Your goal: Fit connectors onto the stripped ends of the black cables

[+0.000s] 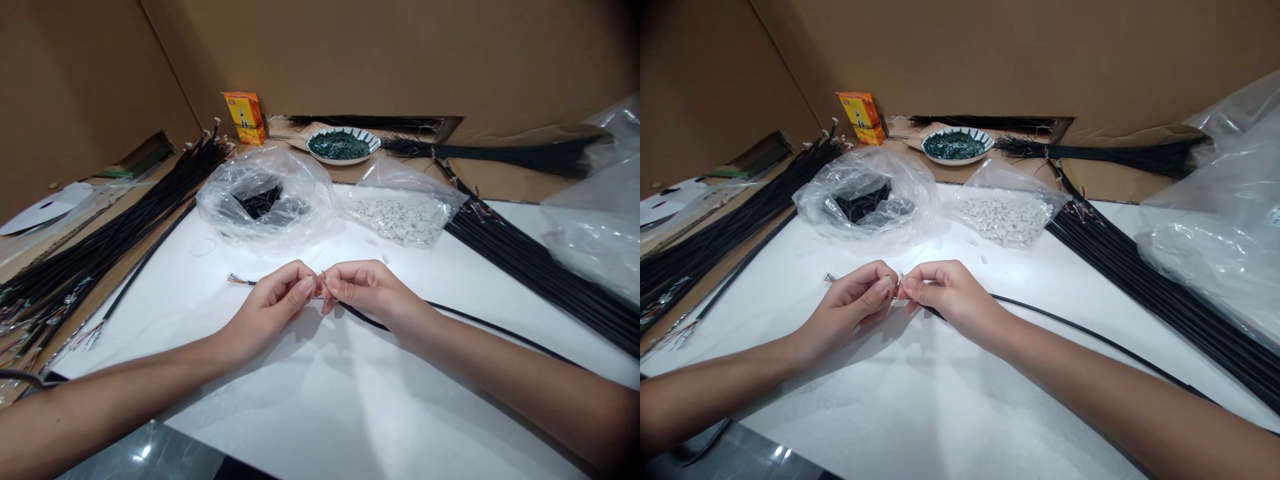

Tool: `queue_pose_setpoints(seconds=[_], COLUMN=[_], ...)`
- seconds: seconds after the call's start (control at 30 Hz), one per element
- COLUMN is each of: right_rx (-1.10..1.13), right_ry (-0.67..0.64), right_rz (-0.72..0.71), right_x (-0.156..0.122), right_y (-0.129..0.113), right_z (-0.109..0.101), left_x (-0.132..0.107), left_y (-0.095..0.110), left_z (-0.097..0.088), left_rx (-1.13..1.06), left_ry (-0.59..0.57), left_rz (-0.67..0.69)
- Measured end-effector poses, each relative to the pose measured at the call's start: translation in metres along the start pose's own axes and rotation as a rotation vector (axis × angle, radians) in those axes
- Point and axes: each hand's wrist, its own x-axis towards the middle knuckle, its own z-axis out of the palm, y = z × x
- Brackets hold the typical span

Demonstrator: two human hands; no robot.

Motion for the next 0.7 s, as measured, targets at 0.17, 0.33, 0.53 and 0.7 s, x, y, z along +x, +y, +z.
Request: queue_pose_setpoints(seconds=[0.17, 0.33, 0.53, 0.7], right_rx=[-0.092, -0.188, -0.200, -0.250], right_ry=[0.124, 0.190, 0.224, 0.281], right_rz=[-0.080, -0.095, -0.085, -0.166], right_x=[-0.0004, -0.0007, -0.0017, -0.0057], right_y=[0.0056, 0.0049, 0.0053, 0.0067], right_z=[-0.0004, 0.0010, 0.0034, 0.0070], left_x=[-0.0007, -0.0005, -0.0006, -0.0010], left_y=[-0.0005, 0.0001, 0.0002, -0.0010], left_z=[0.0000, -0.0007, -0.0008, -0.0014], left_rx=[0.039, 0.075, 0.093, 0.073], left_ry=[0.031, 0.040, 0.046, 0.036], left_rz=[-0.006, 0.015, 0.020, 0.007])
